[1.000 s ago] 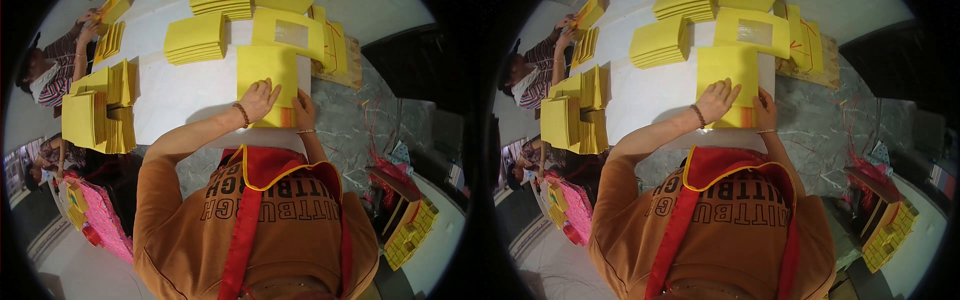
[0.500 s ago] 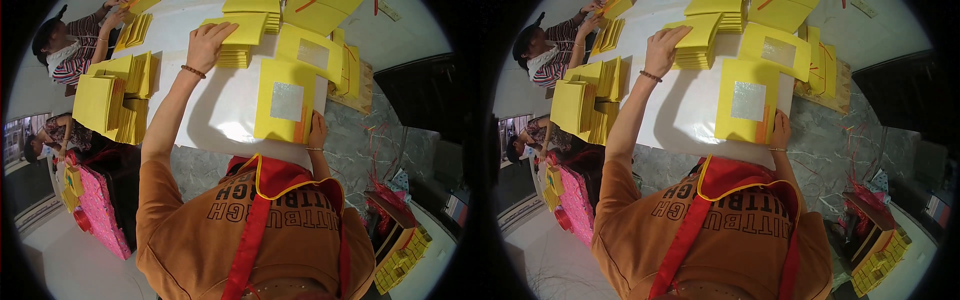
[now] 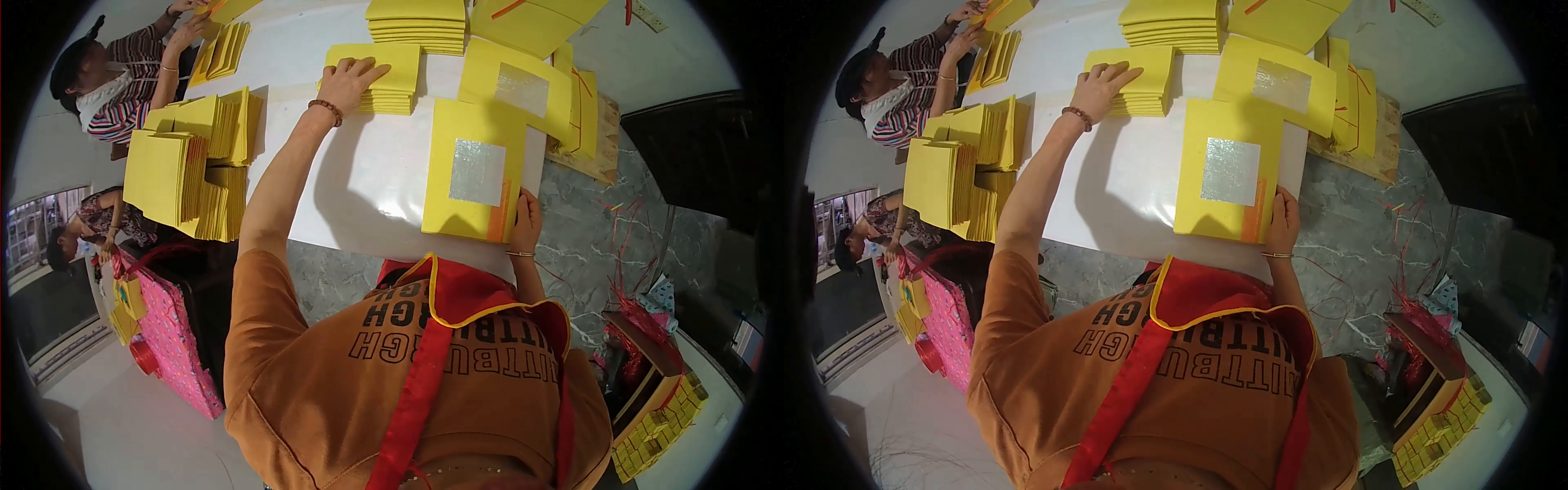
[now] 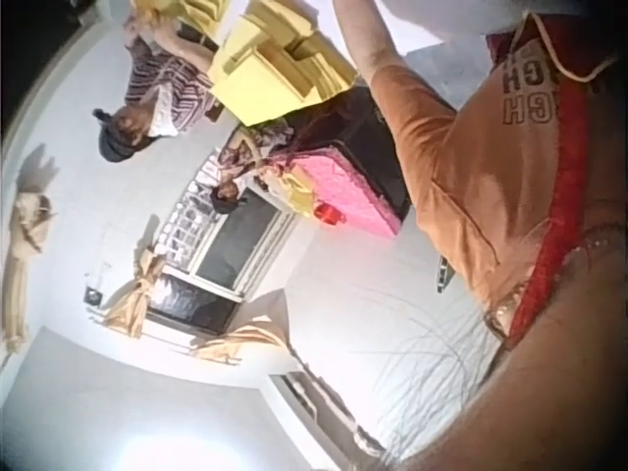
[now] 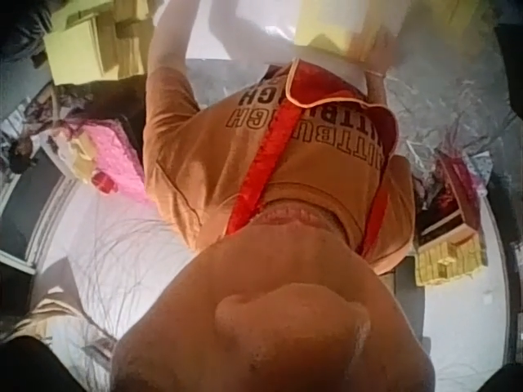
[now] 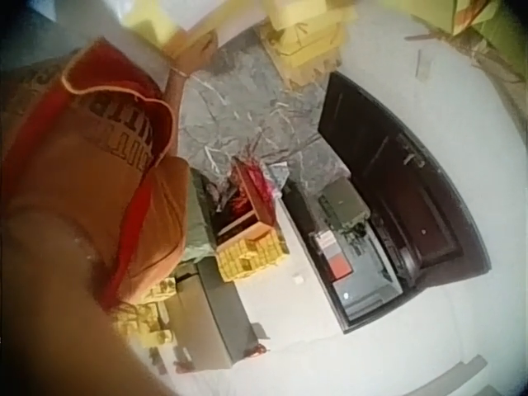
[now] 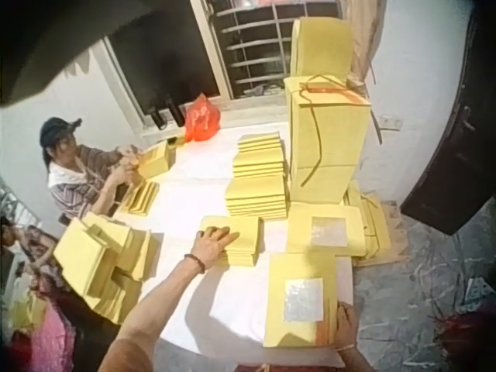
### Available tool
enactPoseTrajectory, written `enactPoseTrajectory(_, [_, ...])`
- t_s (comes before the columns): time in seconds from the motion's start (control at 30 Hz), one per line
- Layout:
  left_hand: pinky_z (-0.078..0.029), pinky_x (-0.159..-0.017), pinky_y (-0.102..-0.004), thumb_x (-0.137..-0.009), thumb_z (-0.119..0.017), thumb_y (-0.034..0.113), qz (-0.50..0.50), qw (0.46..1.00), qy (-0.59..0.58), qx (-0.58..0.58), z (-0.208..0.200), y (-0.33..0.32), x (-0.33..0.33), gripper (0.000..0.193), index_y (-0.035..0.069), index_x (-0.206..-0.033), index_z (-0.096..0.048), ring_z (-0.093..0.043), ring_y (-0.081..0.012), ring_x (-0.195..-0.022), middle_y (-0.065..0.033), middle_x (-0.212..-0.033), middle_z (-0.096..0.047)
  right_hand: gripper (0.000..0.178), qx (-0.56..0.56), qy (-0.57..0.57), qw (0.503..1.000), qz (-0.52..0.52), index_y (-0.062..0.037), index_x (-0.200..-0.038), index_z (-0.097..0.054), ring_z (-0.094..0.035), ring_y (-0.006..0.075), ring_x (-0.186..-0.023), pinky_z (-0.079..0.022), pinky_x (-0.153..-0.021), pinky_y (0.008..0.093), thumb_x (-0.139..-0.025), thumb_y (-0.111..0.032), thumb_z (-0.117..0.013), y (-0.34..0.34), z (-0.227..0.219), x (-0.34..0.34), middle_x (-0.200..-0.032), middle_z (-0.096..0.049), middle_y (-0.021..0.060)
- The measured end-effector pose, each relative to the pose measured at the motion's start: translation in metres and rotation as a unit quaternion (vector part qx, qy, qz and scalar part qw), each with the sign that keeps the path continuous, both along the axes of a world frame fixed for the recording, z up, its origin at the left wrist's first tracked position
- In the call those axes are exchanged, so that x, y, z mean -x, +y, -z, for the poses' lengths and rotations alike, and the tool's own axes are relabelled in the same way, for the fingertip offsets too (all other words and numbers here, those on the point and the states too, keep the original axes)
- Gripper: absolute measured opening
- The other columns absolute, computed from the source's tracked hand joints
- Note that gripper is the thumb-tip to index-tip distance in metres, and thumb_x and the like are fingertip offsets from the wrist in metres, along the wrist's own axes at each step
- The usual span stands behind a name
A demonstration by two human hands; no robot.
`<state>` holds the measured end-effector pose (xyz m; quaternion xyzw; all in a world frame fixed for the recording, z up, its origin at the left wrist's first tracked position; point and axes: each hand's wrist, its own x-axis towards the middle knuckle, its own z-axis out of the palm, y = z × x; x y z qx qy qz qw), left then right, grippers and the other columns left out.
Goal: Folding and stacking traditional yellow joss paper.
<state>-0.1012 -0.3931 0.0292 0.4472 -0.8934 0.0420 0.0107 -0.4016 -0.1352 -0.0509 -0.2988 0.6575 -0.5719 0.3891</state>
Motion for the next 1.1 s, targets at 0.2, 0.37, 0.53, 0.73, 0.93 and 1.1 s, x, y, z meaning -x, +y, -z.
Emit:
enactPoseTrajectory(0.2, [-0.026, -0.097, -0.0429, -0.076, -0.052, 0.005, 0.019, 0.999, 0.017, 0.030, 0.028, 0.009, -0.011, 0.068, 0.027, -0.135, -0.027, -0.033, -0.0270, -0.120, -0.0053, -0.138, -0.029, 0.025, 0.006, 0.012, 1.000, 0.002, 0.0023, -0.108, -0.054, -0.051, 0.0110, -0.089, -0.041, -0.079, 0.0233, -0.091, -0.015, -0.045, -0.002, 0.003, 0.000, -0.101, -0.057, 0.0062])
enactPoseTrajectory(0.37, [-0.026, -0.099, -0.0444, -0.075, -0.054, 0.006, 0.018, 1.000, 0.006, -0.015, 0.011, 0.007, -0.006, 0.069, 0.027, -0.135, -0.026, -0.032, -0.0283, -0.122, -0.0061, -0.138, -0.029, 0.024, 0.004, -0.056, 0.998, 0.004, 0.0014, -0.108, -0.054, -0.051, 0.0108, -0.089, -0.041, -0.080, 0.0233, -0.091, -0.013, -0.046, 0.000, -0.001, 0.004, -0.102, -0.056, 0.0056])
enactPoseTrajectory(0.53, [-0.026, -0.099, -0.0464, -0.066, -0.063, 0.007, 0.020, 0.999, 0.006, -0.037, -0.006, 0.005, -0.006, 0.081, 0.027, -0.135, -0.026, -0.032, -0.0303, -0.121, -0.0061, -0.137, -0.030, 0.024, -0.002, -0.069, 0.997, -0.020, 0.0011, -0.109, -0.054, -0.051, 0.0113, -0.091, -0.041, -0.081, 0.0235, -0.089, -0.012, -0.049, -0.001, -0.007, 0.005, -0.102, -0.056, 0.0061])
enactPoseTrajectory(0.73, [-0.028, -0.096, -0.0463, -0.062, -0.059, 0.002, 0.042, 0.997, 0.059, 0.022, -0.021, 0.025, 0.008, 0.080, 0.024, -0.133, -0.031, -0.034, -0.0301, -0.120, -0.0082, -0.134, -0.034, 0.024, -0.008, -0.079, 0.997, -0.020, 0.0013, -0.108, -0.054, -0.052, 0.0123, -0.092, -0.041, -0.082, 0.0243, -0.087, -0.012, -0.051, 0.002, -0.007, 0.006, -0.102, -0.056, 0.0060])
enactPoseTrajectory(0.93, [-0.035, -0.081, -0.0413, -0.067, -0.062, 0.013, 0.224, 0.960, 0.166, -0.035, -0.015, 0.139, 0.075, 0.053, 0.015, -0.119, -0.050, -0.045, -0.0277, -0.104, -0.0106, -0.120, -0.047, 0.024, -0.013, -0.043, 0.999, -0.025, 0.0010, -0.107, -0.055, -0.054, 0.0123, -0.090, -0.042, -0.082, 0.0244, -0.086, -0.010, -0.053, -0.003, 0.000, 0.010, -0.099, -0.059, 0.0057])
enactPoseTrajectory(1.1, [-0.035, -0.081, -0.0396, -0.068, -0.068, 0.039, 0.275, 0.941, 0.161, -0.113, -0.001, 0.189, 0.096, 0.057, 0.012, -0.116, -0.052, -0.045, -0.0260, -0.099, -0.0090, -0.114, -0.050, 0.025, -0.017, -0.083, 0.996, -0.024, 0.0021, -0.106, -0.055, -0.054, 0.0114, -0.088, -0.043, -0.080, 0.0239, -0.085, -0.010, -0.055, -0.007, -0.012, 0.007, -0.097, -0.059, 0.0056])
